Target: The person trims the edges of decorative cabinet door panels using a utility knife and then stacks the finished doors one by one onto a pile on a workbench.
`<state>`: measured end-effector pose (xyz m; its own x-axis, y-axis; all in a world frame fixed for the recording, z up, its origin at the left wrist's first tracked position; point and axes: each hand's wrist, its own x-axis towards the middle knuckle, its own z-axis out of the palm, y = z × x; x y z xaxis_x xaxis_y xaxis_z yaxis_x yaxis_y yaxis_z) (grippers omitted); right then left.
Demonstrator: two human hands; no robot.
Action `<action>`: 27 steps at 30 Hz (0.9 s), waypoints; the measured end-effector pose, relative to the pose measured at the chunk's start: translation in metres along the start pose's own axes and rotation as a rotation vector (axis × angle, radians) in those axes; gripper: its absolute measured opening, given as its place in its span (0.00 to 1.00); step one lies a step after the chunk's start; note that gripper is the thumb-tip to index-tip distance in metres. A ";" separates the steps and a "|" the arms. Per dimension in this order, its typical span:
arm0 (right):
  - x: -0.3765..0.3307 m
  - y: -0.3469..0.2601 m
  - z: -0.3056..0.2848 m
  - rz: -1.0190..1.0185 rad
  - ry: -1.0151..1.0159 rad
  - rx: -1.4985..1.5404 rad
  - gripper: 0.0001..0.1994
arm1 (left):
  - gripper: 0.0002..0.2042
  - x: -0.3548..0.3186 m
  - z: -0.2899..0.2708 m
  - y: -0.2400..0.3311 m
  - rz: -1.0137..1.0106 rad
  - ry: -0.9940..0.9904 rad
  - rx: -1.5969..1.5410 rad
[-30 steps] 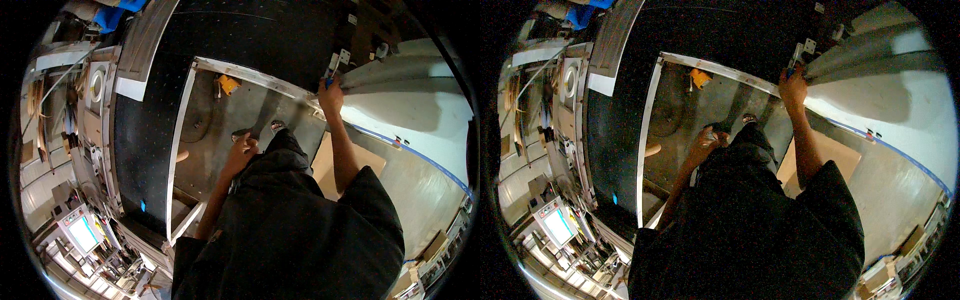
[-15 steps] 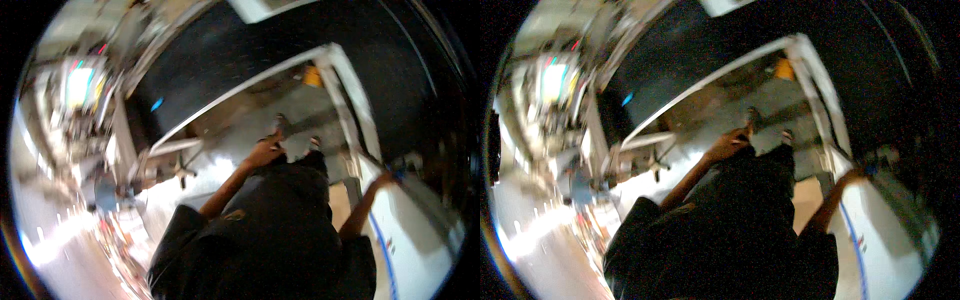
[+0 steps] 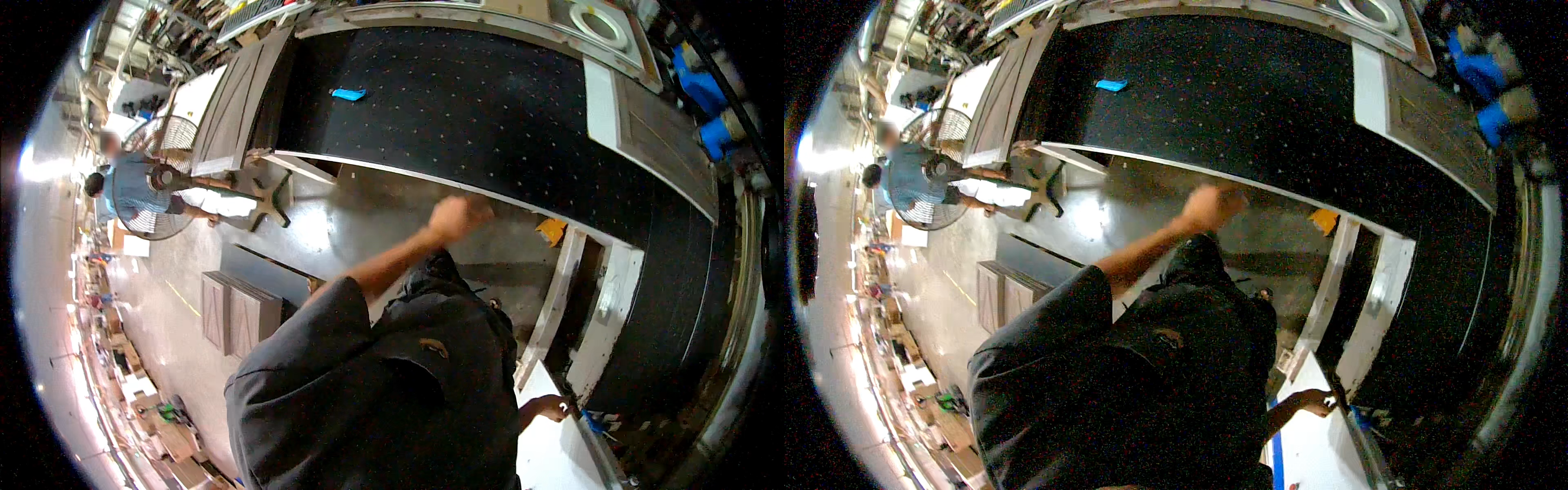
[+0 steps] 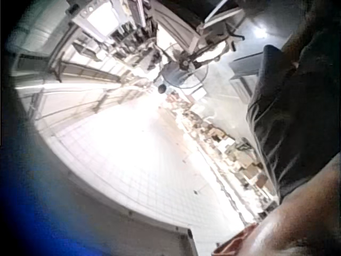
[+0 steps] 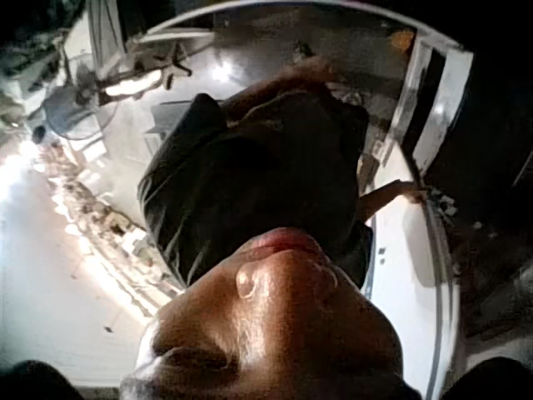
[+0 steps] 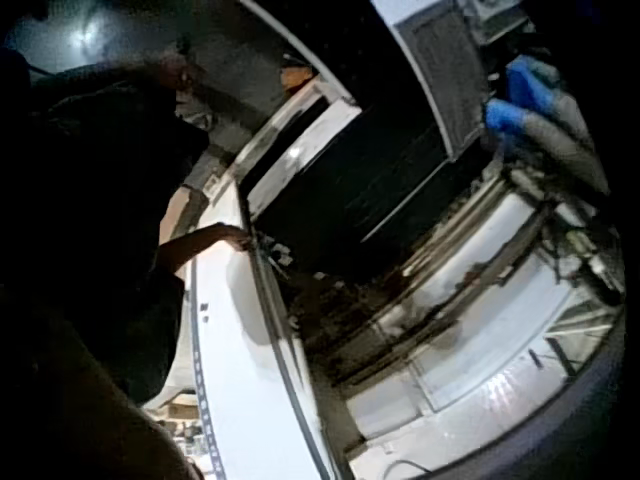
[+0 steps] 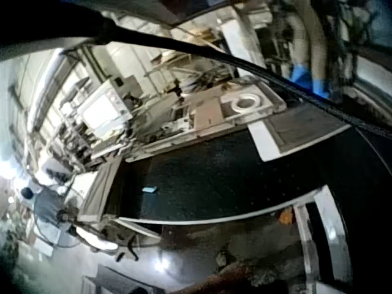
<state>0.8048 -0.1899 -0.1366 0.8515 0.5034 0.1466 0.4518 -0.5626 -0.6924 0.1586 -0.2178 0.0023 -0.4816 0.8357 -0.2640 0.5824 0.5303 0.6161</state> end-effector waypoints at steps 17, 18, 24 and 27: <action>-0.317 -0.341 0.070 -0.602 -0.797 0.234 0.13 | 0.48 0.175 -0.273 -0.303 -0.896 0.957 -0.232; -0.357 -0.373 0.059 -0.729 -0.854 0.157 0.14 | 0.47 0.151 -0.266 -0.307 -0.814 0.959 -0.302; -0.508 -0.438 0.118 -1.138 -1.375 0.625 0.22 | 0.37 -0.057 -0.197 -0.295 -0.643 0.935 -0.662; -0.612 -0.483 0.128 -1.360 -1.602 0.736 0.27 | 0.33 -0.169 -0.169 -0.305 -0.817 0.998 -0.754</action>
<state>0.0313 -0.1426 0.0176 -0.8266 0.4295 0.3637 -0.0713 0.5611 -0.8247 -0.0483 -0.5446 -0.0152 -0.9183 -0.2523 -0.3051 -0.3786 0.3343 0.8631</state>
